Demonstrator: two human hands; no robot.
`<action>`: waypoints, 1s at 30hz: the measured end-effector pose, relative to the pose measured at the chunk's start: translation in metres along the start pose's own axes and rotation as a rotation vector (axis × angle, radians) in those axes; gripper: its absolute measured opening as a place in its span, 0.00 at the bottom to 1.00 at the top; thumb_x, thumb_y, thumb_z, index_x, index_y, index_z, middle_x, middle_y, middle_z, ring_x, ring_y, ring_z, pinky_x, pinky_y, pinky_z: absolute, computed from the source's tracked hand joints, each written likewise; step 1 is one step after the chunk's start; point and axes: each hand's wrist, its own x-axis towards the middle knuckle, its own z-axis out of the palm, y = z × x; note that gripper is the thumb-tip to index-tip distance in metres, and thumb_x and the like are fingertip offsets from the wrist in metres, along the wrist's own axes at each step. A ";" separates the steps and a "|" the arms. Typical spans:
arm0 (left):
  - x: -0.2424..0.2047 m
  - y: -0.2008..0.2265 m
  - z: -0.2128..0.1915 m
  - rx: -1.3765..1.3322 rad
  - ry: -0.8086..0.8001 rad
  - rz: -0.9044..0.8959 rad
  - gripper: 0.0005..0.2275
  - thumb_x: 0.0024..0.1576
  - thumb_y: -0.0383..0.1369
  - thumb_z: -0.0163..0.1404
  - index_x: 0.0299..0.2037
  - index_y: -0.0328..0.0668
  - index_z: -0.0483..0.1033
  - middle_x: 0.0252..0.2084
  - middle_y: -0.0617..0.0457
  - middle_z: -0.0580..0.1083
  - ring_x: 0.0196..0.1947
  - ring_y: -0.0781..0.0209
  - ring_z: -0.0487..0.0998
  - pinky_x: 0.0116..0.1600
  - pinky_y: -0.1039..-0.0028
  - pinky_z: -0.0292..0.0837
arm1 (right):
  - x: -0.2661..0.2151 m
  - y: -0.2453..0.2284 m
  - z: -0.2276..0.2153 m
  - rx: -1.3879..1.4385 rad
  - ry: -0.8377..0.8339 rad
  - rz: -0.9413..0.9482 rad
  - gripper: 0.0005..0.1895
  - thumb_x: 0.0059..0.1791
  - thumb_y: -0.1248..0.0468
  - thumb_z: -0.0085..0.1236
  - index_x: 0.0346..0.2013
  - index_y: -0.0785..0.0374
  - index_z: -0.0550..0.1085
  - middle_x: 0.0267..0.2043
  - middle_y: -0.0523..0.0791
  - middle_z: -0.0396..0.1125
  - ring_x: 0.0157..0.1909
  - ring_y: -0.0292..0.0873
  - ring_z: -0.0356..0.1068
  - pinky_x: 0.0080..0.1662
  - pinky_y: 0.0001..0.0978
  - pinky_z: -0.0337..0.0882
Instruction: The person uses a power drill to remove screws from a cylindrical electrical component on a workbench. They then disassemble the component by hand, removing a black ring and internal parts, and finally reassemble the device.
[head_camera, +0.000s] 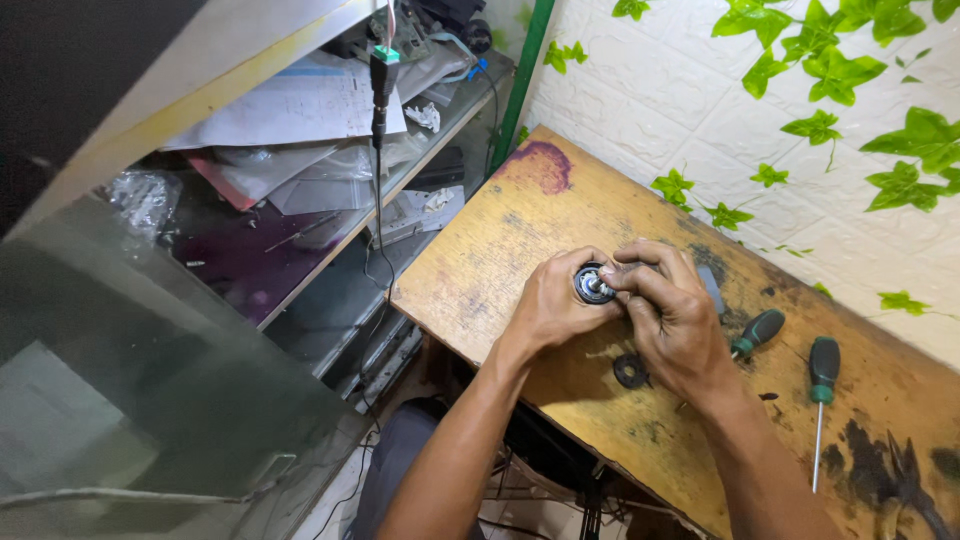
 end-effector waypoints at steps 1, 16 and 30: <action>0.000 0.002 -0.001 -0.002 -0.004 -0.003 0.18 0.41 0.41 0.65 0.40 0.52 0.77 0.35 0.49 0.78 0.42 0.42 0.80 0.47 0.56 0.75 | 0.000 0.001 0.000 0.000 -0.001 0.005 0.11 0.47 0.74 0.53 0.37 0.58 0.79 0.50 0.50 0.71 0.62 0.62 0.69 0.60 0.56 0.66; 0.014 -0.006 -0.007 -0.108 -0.189 0.023 0.17 0.42 0.40 0.63 0.38 0.44 0.75 0.34 0.40 0.76 0.40 0.37 0.78 0.48 0.53 0.72 | -0.002 0.008 0.000 -0.009 -0.023 -0.028 0.10 0.47 0.75 0.55 0.38 0.58 0.79 0.51 0.49 0.71 0.64 0.62 0.68 0.63 0.56 0.65; 0.020 -0.016 -0.007 -0.135 -0.250 0.056 0.19 0.41 0.39 0.65 0.39 0.43 0.75 0.36 0.40 0.76 0.41 0.37 0.78 0.48 0.54 0.72 | 0.002 0.003 -0.002 -0.020 -0.029 -0.012 0.14 0.48 0.76 0.47 0.37 0.58 0.78 0.50 0.49 0.71 0.64 0.63 0.68 0.62 0.57 0.66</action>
